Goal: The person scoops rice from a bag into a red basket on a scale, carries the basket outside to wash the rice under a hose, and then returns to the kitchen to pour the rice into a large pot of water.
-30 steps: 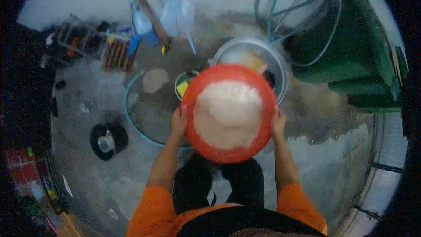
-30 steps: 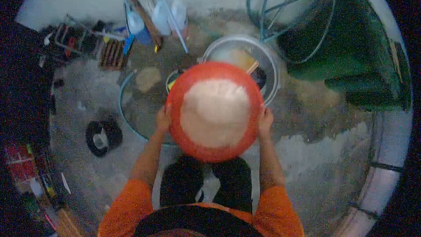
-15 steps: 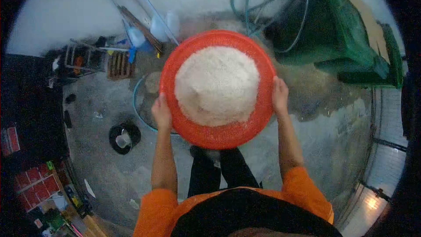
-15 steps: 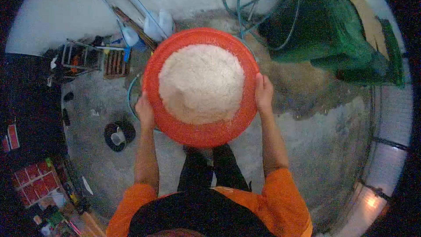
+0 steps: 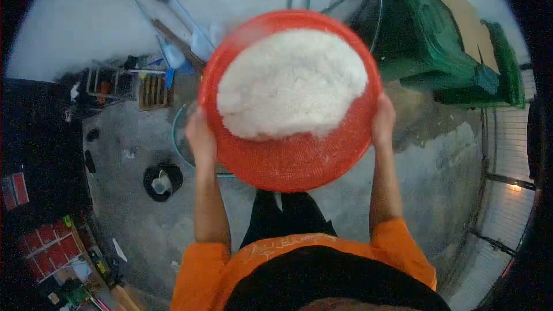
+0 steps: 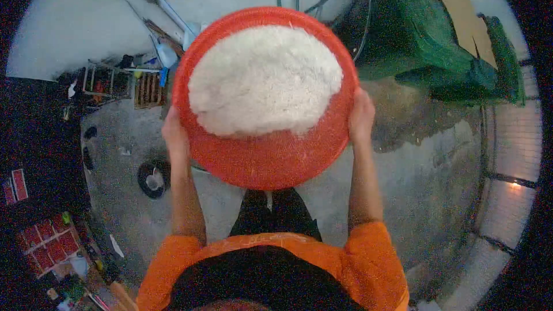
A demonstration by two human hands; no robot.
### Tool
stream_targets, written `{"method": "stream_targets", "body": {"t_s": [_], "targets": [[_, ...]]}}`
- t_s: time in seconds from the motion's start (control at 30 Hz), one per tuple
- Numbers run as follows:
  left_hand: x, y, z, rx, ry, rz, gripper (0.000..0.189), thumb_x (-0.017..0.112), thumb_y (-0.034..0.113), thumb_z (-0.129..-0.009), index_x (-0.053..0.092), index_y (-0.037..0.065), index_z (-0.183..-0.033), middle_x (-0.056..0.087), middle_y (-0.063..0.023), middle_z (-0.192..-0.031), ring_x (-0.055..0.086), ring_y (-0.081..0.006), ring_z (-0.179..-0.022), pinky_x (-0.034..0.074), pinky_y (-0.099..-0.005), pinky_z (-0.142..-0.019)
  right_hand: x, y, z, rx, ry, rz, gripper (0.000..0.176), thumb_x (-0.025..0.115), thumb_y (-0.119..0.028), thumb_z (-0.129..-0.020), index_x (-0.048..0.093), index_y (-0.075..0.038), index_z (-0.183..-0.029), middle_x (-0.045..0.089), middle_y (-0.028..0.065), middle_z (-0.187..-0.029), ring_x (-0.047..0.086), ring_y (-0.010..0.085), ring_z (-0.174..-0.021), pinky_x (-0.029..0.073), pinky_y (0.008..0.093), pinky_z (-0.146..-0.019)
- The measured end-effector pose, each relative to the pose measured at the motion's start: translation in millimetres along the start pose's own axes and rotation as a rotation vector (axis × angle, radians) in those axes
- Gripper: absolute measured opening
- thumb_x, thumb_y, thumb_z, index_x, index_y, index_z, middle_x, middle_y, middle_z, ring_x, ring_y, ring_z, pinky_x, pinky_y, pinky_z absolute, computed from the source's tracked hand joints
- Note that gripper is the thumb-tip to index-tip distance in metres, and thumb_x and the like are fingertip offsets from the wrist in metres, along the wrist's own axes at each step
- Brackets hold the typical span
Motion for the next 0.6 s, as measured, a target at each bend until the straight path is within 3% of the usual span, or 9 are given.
{"method": "stream_targets", "body": {"t_s": [0.07,0.13,0.3,0.37,0.43,0.5,0.53,0.6], "targets": [[17.6,7.7,-22.6,-0.072,-0.223,-0.185,0.036,0.044,0.028,-0.091,0.059,-0.004,-0.095,0.061,-0.0112,-0.089,0.054,-0.0152,-0.079,0.042,-0.0299,-0.070,26.1,-17.5,-6.8,-0.025,-0.109,0.281,0.036,0.040,-0.030,-0.092,0.056,0.002,-0.101,0.059,0.0083,-0.098,0.053,0.0145,-0.090,0.041,0.0273,-0.082],[37.0,8.9,-34.2,-0.099,-0.236,-0.102,0.037,0.044,0.029,-0.091,0.058,-0.004,-0.096,0.061,-0.0098,-0.088,0.053,-0.0143,-0.078,0.042,-0.0296,-0.070,20.0,4.8,-21.4,-0.097,-0.015,0.119,0.037,0.042,-0.030,-0.092,0.058,0.003,-0.096,0.061,0.0069,-0.093,0.054,0.0141,-0.086,0.041,0.0272,-0.078],[45.4,24.7,-28.4,-0.177,-0.263,0.107,0.040,0.044,0.032,-0.091,0.058,-0.005,-0.091,0.060,-0.0058,-0.085,0.048,-0.0118,-0.074,0.040,-0.0293,-0.068,19.4,10.8,-11.9,-0.001,0.028,0.257,0.037,0.042,-0.028,-0.092,0.060,0.004,-0.089,0.061,0.0067,-0.088,0.052,0.0125,-0.082,0.041,0.0270,-0.075],[49.5,21.4,-12.9,-0.109,-0.294,-0.232,0.039,0.043,0.032,-0.091,0.059,-0.004,-0.095,0.060,-0.0061,-0.091,0.051,-0.0125,-0.078,0.041,-0.0288,-0.073,1.7,4.2,-6.6,-0.060,0.011,0.241,0.036,0.041,-0.027,-0.092,0.059,0.004,-0.091,0.060,0.0075,-0.089,0.053,0.0132,-0.083,0.042,0.0273,-0.075],[43.8,36.9,-13.6,-0.026,-0.292,-0.163,0.038,0.044,0.032,-0.091,0.059,-0.002,-0.095,0.060,-0.0060,-0.092,0.051,-0.0124,-0.080,0.041,-0.0288,-0.074,-1.5,-2.6,1.0,-0.114,0.002,0.229,0.036,0.040,-0.026,-0.092,0.058,0.004,-0.092,0.060,0.0083,-0.089,0.053,0.0139,-0.083,0.042,0.0277,-0.076],[29.7,47.3,0.7,0.030,-0.293,-0.094,0.036,0.044,0.031,-0.091,0.059,-0.001,-0.096,0.059,-0.0059,-0.093,0.052,-0.0122,-0.082,0.041,-0.0288,-0.075,-13.4,2.9,10.3,-0.179,-0.013,0.034,0.034,0.039,-0.025,-0.092,0.056,0.004,-0.095,0.059,0.0079,-0.091,0.052,0.0135,-0.084,0.041,0.0280,-0.077],[16.2,51.9,11.0,0.016,-0.266,0.088,0.036,0.044,0.031,-0.091,0.059,-0.001,-0.097,0.059,-0.0062,-0.094,0.052,-0.0130,-0.084,0.041,-0.0293,-0.076,-20.9,3.3,28.6,-0.180,-0.011,0.035,0.034,0.039,-0.025,-0.092,0.056,0.004,-0.095,0.059,0.0079,-0.091,0.052,0.0135,-0.084,0.041,0.0280,-0.077],[2.1,42.1,20.1,0.035,-0.225,0.282,0.036,0.043,0.030,-0.091,0.059,-0.002,-0.098,0.059,-0.0064,-0.095,0.052,-0.0137,-0.086,0.041,-0.0298,-0.077,-32.2,-3.5,62.7,-0.069,0.073,-0.375,0.033,0.038,-0.026,-0.093,0.055,0.003,-0.097,0.057,0.0067,-0.092,0.050,0.0136,-0.085,0.040,0.0280,-0.079]]}}
Point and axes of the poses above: each hand's wrist, its own z-axis away from the middle knuckle, its own x-axis out of the palm, y = z × x, the point moved 6 cm from there along -z, towards the middle knuckle
